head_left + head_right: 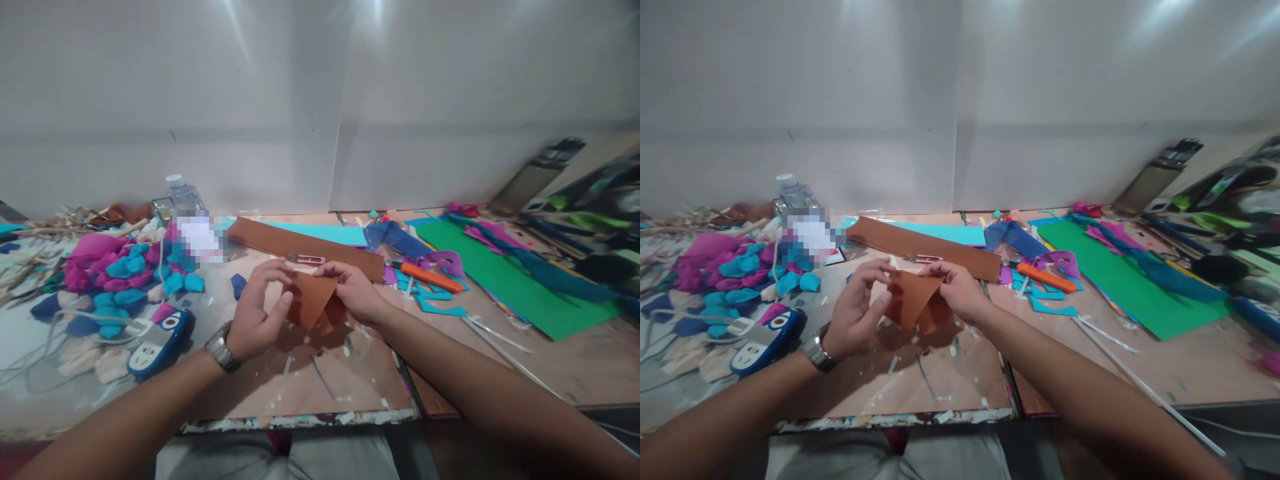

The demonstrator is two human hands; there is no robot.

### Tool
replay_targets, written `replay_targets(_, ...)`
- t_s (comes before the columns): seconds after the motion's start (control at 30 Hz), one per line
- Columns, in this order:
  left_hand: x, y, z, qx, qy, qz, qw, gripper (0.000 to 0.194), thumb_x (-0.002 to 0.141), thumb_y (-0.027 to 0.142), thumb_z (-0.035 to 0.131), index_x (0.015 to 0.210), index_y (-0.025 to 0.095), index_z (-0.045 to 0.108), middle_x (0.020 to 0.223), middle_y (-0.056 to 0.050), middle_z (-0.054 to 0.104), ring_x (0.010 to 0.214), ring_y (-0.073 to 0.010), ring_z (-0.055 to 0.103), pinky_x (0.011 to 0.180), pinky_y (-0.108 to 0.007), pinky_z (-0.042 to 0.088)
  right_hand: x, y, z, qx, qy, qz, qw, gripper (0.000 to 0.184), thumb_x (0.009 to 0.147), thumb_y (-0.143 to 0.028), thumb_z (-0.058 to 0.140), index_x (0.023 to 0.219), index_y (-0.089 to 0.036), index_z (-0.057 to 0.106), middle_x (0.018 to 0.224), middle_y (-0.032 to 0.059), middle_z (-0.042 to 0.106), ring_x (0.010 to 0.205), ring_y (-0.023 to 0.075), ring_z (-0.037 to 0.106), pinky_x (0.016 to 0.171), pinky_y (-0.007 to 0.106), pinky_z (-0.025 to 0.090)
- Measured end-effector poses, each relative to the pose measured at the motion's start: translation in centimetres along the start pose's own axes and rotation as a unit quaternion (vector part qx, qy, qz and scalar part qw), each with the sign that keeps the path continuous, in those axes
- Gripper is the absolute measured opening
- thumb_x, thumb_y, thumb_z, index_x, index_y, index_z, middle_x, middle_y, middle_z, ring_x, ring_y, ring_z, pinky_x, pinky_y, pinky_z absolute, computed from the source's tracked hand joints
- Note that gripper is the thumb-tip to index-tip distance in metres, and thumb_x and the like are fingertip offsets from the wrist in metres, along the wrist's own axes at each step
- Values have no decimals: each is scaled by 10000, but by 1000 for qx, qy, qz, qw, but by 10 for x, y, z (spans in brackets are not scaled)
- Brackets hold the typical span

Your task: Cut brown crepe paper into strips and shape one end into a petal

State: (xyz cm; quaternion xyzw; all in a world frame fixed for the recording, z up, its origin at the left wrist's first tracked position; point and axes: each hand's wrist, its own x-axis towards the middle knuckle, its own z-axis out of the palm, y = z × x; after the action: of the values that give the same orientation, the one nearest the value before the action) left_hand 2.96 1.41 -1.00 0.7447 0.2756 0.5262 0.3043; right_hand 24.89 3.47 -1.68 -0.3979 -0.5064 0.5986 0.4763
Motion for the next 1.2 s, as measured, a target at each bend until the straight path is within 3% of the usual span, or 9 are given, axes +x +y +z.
replay_targets(0.07,0,-8,0,-34,17,-96,995,262,981,314,632,1222,239,565,1312,-109,583,1269,-260,581,1133,-470,451,-1,2,1,8,4,-4,1000,317,640,-302,858,873,-202,668,856,-5,723,749,153,666,704,274,536)
replay_targets(0.17,-3,-14,4,-104,-72,-249,960,403,942,438,691,1240,197,567,1219,-105,641,1087,-240,653,953,-392,544,-2,10,4,13,15,-3,1000,310,658,-273,850,902,-205,672,830,-6,713,701,149,645,647,262,519)
replay_targets(0.27,-9,-14,9,-138,-126,-316,930,526,891,491,747,1261,150,593,1147,-112,705,1033,-253,672,901,-379,551,-4,17,7,5,41,-16,999,260,678,-201,797,905,-209,672,824,-17,703,683,137,621,628,244,494)
replay_targets(0.47,-17,-22,11,-129,-109,-290,942,465,949,504,669,1238,142,634,1203,-116,729,1120,-280,674,1015,-417,509,-11,16,12,-19,20,-30,999,268,779,-163,651,1028,-243,711,1023,1,709,885,169,652,764,269,504)
replay_targets(0.7,-22,-22,15,-125,-123,-253,952,496,929,443,702,1315,174,544,1306,-134,655,1192,-305,632,1044,-453,483,-26,14,21,-11,-136,-36,990,731,735,-213,804,1397,-301,507,1367,50,609,1240,258,594,1039,386,482)
replay_targets(0.9,-23,-15,16,-80,-150,-293,941,384,900,341,722,1125,226,433,930,8,574,756,-140,596,654,-268,490,-17,2,16,-164,-4,-64,984,129,835,-224,703,963,-210,697,944,30,717,886,216,671,787,333,523)
replay_targets(1.0,-21,-16,14,-112,-146,-321,929,322,929,345,655,1064,244,381,922,33,549,623,-97,565,568,-245,483,3,-23,-24,-320,80,-195,924,104,780,-185,723,879,-210,740,926,46,737,903,244,673,847,382,523)
replay_targets(1.07,-20,-17,12,-121,-151,-330,924,265,954,365,609,1036,244,388,880,43,551,576,-93,568,540,-240,479,23,-40,-62,-445,166,-310,823,157,803,-185,711,940,-224,776,990,74,744,1025,281,650,983,445,488)
replay_targets(1.2,-20,-19,10,-65,-173,-302,935,179,970,354,578,1028,225,468,773,38,599,570,-110,583,560,-238,467,74,-60,-123,-620,226,-288,694,301,861,-131,566,1040,-171,805,1132,157,684,1138,329,596,1014,487,479)
